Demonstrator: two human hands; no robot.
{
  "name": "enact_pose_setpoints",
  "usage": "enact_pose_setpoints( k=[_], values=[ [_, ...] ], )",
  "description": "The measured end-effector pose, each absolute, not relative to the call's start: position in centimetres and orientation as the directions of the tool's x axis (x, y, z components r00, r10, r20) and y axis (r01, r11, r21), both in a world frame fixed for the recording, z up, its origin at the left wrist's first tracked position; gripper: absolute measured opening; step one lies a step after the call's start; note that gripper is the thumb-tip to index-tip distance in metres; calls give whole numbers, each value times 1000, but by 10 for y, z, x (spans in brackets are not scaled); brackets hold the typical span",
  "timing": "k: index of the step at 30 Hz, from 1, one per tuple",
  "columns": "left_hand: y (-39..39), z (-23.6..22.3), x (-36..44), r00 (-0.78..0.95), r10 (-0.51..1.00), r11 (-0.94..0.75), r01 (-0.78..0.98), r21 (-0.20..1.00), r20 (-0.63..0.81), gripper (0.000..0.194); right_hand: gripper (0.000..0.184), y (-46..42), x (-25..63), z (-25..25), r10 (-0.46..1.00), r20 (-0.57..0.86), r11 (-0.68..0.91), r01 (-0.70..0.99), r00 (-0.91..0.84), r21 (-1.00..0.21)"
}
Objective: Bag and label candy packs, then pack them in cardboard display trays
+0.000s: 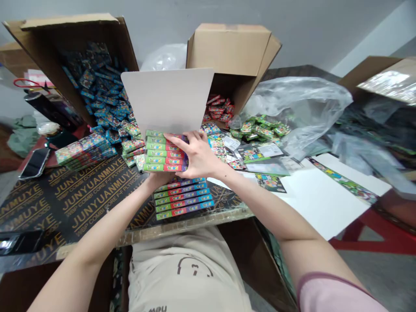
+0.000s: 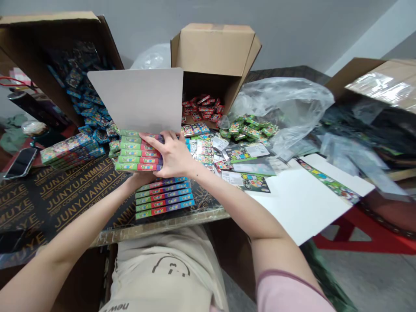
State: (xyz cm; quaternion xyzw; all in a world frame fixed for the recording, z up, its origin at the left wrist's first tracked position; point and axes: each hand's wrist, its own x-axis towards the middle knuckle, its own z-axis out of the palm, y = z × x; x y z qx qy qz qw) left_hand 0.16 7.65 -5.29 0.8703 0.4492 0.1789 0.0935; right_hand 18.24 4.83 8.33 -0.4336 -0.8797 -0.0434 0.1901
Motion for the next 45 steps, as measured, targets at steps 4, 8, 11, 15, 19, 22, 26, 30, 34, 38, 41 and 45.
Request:
enact_pose_setpoints(
  k=[4,8,11,15,19,22,26,30,34,38,41,45],
  values=[
    [83,-40,2,581,807,-569,718,402,105,48,99,51,182,79,722,402,642,762,-564,-83],
    [73,-26,-9,566,821,-540,726,426,76,48,99,53,184,78,706,417,651,756,-572,-67],
    [45,-11,-16,592,805,-498,706,503,-35,49,100,52,187,76,700,405,659,750,-588,-52],
    [1,19,-24,619,780,-500,702,507,-88,48,96,52,189,67,680,376,674,739,-629,18],
    [-16,52,-40,578,815,-547,743,385,41,35,97,54,186,51,668,268,702,707,-695,84],
    [-2,61,-49,442,850,-515,809,283,285,54,96,56,181,42,657,199,724,682,-727,101],
    [33,45,-51,521,820,-567,796,210,237,107,92,58,173,41,663,147,735,675,-734,60],
    [49,30,-49,548,826,-561,782,273,128,101,96,63,168,41,654,75,756,654,-752,-28],
    [48,28,-50,558,827,-558,800,222,67,104,105,67,175,38,646,47,759,636,-762,-140],
    [33,16,-45,490,858,-513,837,193,156,92,88,60,193,23,694,201,720,670,-691,-183],
    [20,-3,-36,503,854,-518,844,135,130,69,66,52,203,-3,740,167,672,722,-651,-165],
    [24,-14,-29,520,853,-523,848,87,47,64,64,49,205,-26,749,111,662,730,-653,-168]
  ],
)
